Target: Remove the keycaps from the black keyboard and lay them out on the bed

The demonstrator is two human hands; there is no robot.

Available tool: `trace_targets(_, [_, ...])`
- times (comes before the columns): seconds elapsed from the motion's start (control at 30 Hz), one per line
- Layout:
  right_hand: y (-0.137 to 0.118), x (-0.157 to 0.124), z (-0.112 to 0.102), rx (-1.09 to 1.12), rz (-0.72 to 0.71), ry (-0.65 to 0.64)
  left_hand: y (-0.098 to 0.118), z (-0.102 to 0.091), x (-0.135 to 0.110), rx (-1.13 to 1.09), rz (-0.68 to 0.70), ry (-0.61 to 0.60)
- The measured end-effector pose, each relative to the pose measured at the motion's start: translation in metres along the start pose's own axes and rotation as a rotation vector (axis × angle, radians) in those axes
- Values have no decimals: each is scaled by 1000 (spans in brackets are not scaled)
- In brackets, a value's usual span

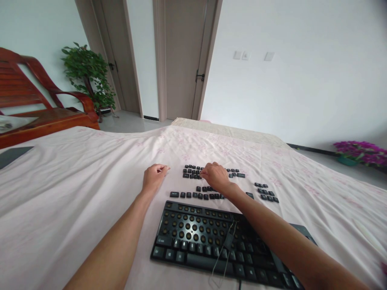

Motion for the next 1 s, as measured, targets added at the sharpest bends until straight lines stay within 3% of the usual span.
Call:
trace_targets(0.2, [0,-1,-2,0,0,-6,1,-1,-1,-7,-14,1])
trace_targets(0.5, [8,-8,-17,16,21,89,-3,1,0,-16,-15,-8])
trace_targets(0.67, [10,-18,-20,113,58,36,-1,0,0,-17,-12,-3])
trace_targets(1.0, [-20,-29,-12,151,-129,-10,2,-1,-1,-22,-26,-10])
Point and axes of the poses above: each hand's wrist, its own x-axis towards the middle knuckle, its own z-axis out of the palm, y = z × x, the point moved 6 cm from there along x, towards the middle knuckle, and after that the axes turned 7 degrees about y, right-handed, at the moved point
